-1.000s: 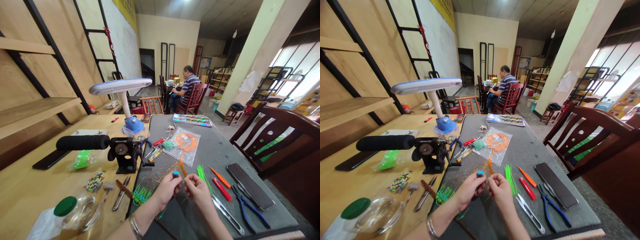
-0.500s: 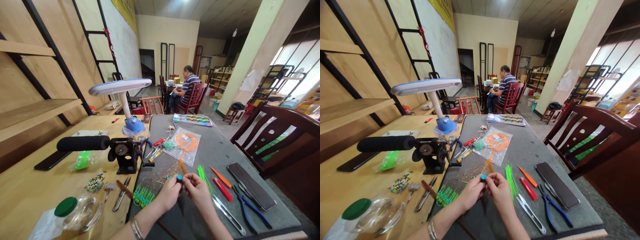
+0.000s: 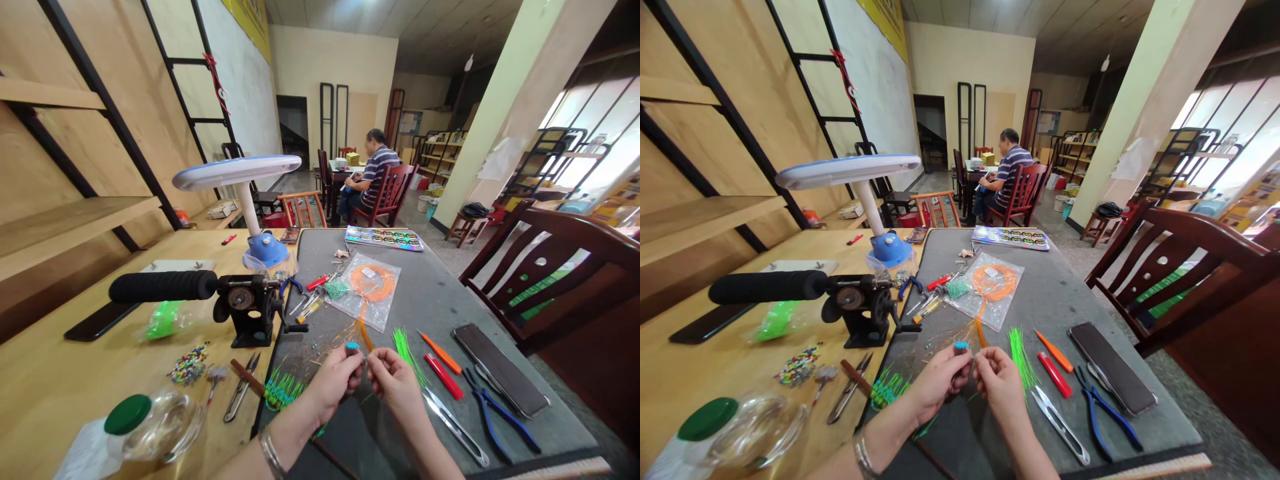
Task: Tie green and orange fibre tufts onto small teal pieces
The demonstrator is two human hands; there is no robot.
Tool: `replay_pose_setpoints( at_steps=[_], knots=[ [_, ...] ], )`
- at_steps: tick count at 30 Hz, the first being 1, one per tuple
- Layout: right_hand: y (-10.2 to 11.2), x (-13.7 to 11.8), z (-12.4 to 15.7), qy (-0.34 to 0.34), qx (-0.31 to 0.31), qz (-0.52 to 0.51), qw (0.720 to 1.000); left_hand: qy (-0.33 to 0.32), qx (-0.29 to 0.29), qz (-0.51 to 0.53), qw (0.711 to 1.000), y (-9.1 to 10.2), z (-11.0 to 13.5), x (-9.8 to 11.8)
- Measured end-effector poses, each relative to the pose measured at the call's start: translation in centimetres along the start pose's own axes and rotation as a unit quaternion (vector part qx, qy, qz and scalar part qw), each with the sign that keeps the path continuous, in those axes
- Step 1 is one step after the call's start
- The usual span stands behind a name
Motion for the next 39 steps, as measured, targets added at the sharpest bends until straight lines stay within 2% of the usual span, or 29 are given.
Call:
replay_pose_setpoints(
  at_steps=[10, 21, 32, 36, 39],
  knots=[
    [-0.6, 1.1, 0.9, 0.047, 0.016, -0.004, 0.999, 0.057, -0.008, 0.123, 0.991, 0.7, -0.6, -0.6],
    [-0.7, 0.9, 0.8, 0.069, 0.018, -0.012, 0.997, 0.063, -0.022, 0.118, 0.991, 0.3, -0.3, -0.5],
    [-0.5, 0.7, 0.4, 0.087, 0.033, 0.002, 0.996, 0.002, 0.002, 0.031, 1.000, 0.0, 0.2, -0.2],
    [-0.3, 0.5, 0.3, 0.086, 0.040, 0.001, 0.995, -0.041, 0.027, 0.018, 0.999, -0.2, 0.5, 0.3],
    [-0.3, 0.3, 0.3, 0.070, 0.020, -0.004, 0.997, -0.084, 0.027, 0.023, 0.996, -0.3, 0.6, 0.6]
  ],
)
Point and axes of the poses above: each hand's wrist, its own z-axis away from the middle knuckle, its own y-axis out of the back of the hand, x = y × z, the point moved 4 cm from there along -z, towards the middle knuckle, and after that the axes turned 13 degrees about z, right-handed, at the moved point
